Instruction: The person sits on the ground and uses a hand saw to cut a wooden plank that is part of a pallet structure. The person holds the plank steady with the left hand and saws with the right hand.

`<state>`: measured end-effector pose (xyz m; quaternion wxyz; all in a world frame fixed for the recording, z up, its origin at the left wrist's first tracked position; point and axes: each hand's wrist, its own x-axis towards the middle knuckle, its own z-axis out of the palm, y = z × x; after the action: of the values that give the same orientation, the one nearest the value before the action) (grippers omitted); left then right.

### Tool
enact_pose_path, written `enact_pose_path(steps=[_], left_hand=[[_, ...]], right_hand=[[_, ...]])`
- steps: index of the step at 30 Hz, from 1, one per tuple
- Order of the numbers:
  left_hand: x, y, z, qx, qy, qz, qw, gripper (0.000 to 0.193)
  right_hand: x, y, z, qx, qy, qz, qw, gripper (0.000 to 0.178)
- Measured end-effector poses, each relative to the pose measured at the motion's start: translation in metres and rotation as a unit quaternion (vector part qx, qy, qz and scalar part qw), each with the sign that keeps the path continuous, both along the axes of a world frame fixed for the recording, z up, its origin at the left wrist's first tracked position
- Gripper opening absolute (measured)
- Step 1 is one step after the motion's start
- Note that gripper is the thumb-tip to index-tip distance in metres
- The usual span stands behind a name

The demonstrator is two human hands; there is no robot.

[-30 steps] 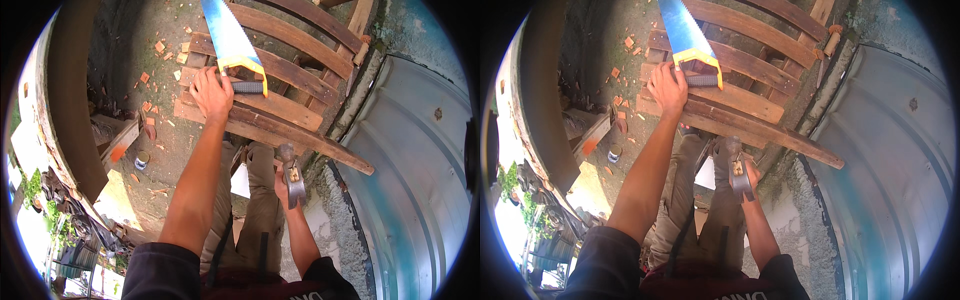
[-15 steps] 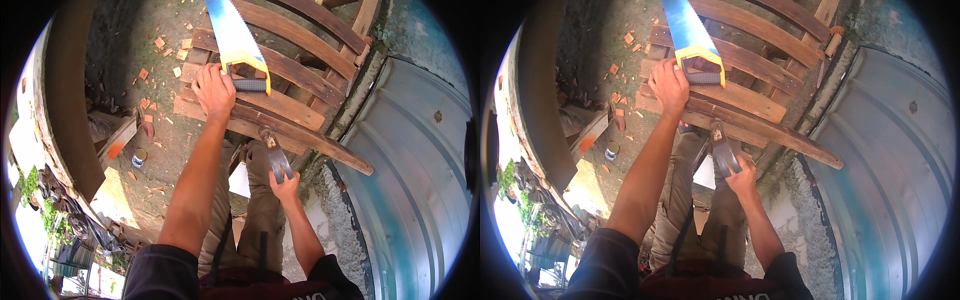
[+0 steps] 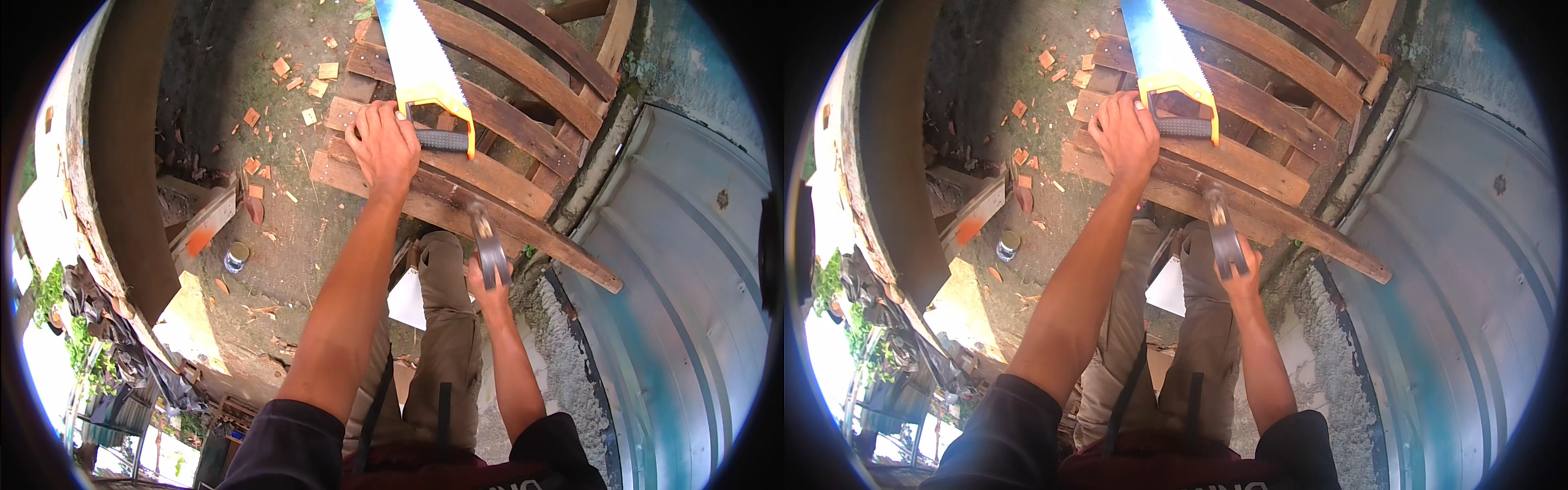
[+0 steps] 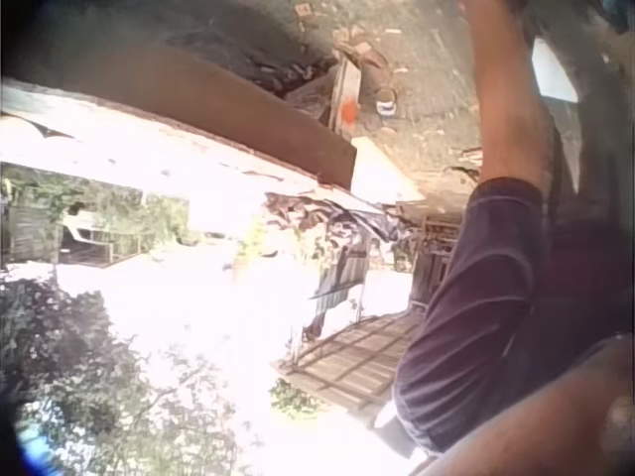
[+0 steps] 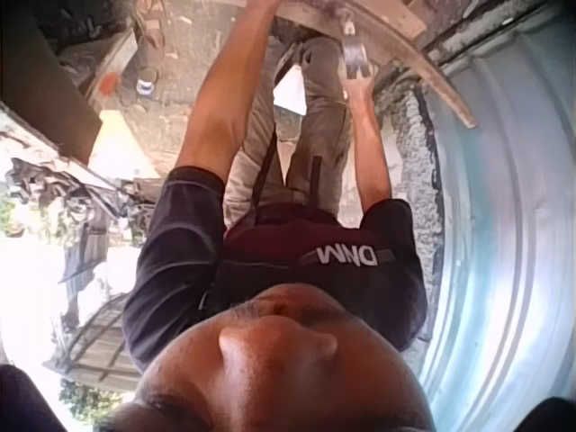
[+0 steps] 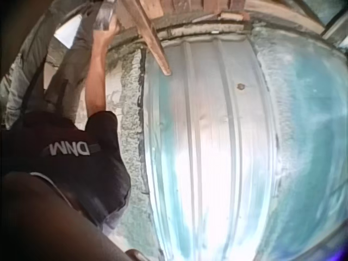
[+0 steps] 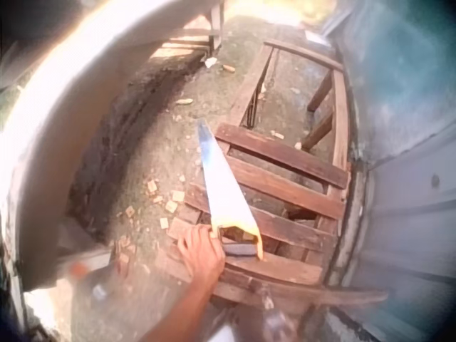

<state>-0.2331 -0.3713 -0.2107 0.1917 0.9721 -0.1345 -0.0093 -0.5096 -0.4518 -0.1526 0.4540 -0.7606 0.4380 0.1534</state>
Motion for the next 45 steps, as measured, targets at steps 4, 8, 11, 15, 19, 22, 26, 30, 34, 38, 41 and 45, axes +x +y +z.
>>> enact_pose_path(steps=[4,8,11,15,19,22,26,30,34,38,41,45], left_hand=[[0.005,0.0,-0.004,-0.042,-0.009,-0.007,0.999,0.025],[0.024,0.012,0.002,-0.127,0.046,-0.025,0.991,0.025],[0.038,0.041,0.002,-0.032,0.024,-0.092,0.995,0.032],[0.043,0.039,-0.006,0.029,-0.015,-0.101,0.994,0.042],[0.041,0.041,-0.006,0.052,0.02,-0.095,0.994,0.046],[0.045,0.041,-0.007,0.048,0.016,-0.084,0.995,0.048],[0.044,0.046,-0.009,0.045,0.014,-0.085,0.995,0.05],[0.044,0.043,-0.008,0.031,0.017,-0.082,0.996,0.049],[0.041,0.042,-0.008,-0.003,0.015,-0.094,0.995,0.042],[0.043,0.046,-0.004,-0.06,-0.007,-0.12,0.991,0.033],[0.043,0.057,-0.004,-0.105,-0.008,-0.179,0.978,0.032],[0.026,0.083,0.009,-0.095,-0.059,-0.196,0.974,0.039]], right_hand=[[0.036,0.016,0.029,-0.003,-0.04,0.043,0.998,0.026],[0.076,0.023,0.054,-0.017,-0.251,0.087,0.964,0.022],[0.069,0.028,0.031,-0.018,-0.174,0.072,0.982,0.021],[0.06,0.035,0.007,-0.004,-0.036,0.035,0.999,0.025],[0.053,0.039,0.009,0.014,-0.167,0.057,0.984,0.03],[0.064,0.04,0.005,0.025,0.062,0.097,0.993,0.034],[0.052,0.039,0.036,0.019,-0.16,0.121,0.98,0.032],[0.054,0.042,0.016,0.011,0.046,0.061,0.997,0.027],[0.04,0.044,0.024,0.03,-0.005,0.013,0.999,0.023],[0.031,0.042,0.036,0.028,-0.008,-0.051,0.998,0.021],[0.023,0.045,0.039,0.026,-0.004,-0.09,0.996,0.02],[0.01,0.041,0.043,0.048,0.018,-0.101,0.994,0.021]])
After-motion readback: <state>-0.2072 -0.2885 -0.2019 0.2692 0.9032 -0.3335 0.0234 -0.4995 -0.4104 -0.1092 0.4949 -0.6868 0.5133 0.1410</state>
